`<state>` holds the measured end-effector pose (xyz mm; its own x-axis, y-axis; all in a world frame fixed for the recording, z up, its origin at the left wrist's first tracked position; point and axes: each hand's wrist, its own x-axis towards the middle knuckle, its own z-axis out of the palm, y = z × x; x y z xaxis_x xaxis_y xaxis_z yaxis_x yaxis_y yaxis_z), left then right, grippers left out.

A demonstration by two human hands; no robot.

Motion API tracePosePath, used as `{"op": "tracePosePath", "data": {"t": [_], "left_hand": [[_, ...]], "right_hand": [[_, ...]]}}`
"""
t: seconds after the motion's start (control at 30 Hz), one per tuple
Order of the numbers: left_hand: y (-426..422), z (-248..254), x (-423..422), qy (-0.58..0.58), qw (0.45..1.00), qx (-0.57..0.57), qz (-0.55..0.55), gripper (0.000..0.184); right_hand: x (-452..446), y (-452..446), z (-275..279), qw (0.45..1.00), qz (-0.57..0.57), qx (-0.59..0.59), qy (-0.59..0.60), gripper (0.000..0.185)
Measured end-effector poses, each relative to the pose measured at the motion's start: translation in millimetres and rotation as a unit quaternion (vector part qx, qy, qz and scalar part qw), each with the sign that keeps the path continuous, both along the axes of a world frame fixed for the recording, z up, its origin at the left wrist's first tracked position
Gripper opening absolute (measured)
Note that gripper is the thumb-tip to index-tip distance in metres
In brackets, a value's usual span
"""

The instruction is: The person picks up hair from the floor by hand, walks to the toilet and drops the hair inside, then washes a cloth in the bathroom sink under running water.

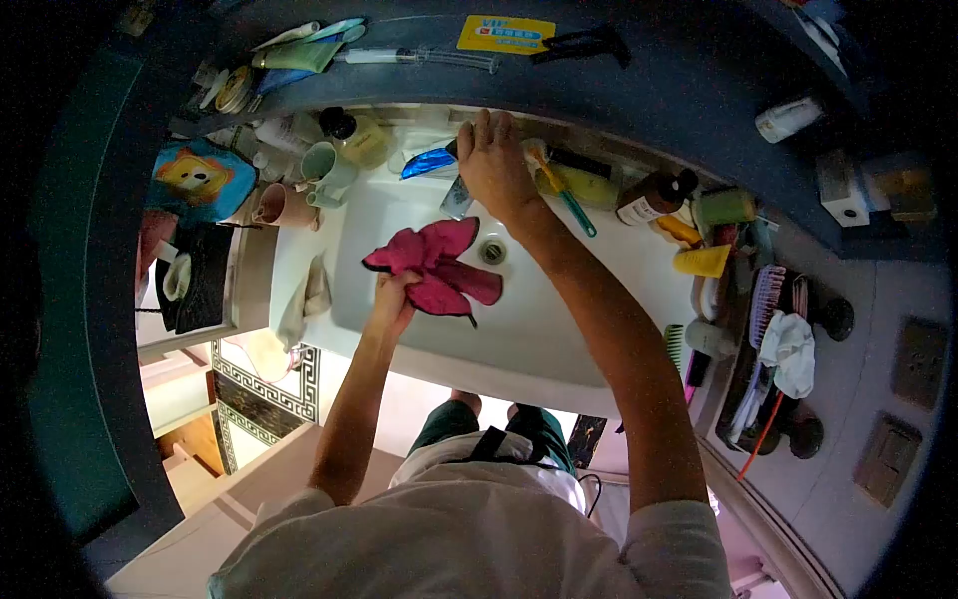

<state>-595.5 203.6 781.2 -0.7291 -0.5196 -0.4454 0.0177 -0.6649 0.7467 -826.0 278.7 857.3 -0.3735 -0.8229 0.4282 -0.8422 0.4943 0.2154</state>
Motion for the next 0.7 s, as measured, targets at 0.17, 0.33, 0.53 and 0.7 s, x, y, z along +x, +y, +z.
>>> {"op": "tracePosePath", "data": {"t": [0.17, 0.33, 0.53, 0.7], "left_hand": [[6.6, -23.6, -20.8, 0.009, 0.998, 0.045, -0.030, 0.051], [-11.3, -48.7, -36.4, 0.017, 0.991, 0.101, -0.087, 0.055], [-13.8, -31.2, -53.7, 0.002, 0.976, 0.175, -0.132, 0.058], [-24.7, -23.6, -50.1, -0.046, 0.962, 0.170, -0.207, 0.048]], "right_hand": [[-11.8, 17.1, 12.8, 0.967, 0.113, -0.133, -0.188, 0.042], [50.7, 90.3, -22.9, 0.890, 0.072, -0.222, -0.392, 0.035], [87.3, 81.2, -136.3, 0.415, -0.126, -0.316, -0.844, 0.040], [88.8, 61.5, -151.2, 0.192, -0.090, -0.326, -0.921, 0.046]]}}
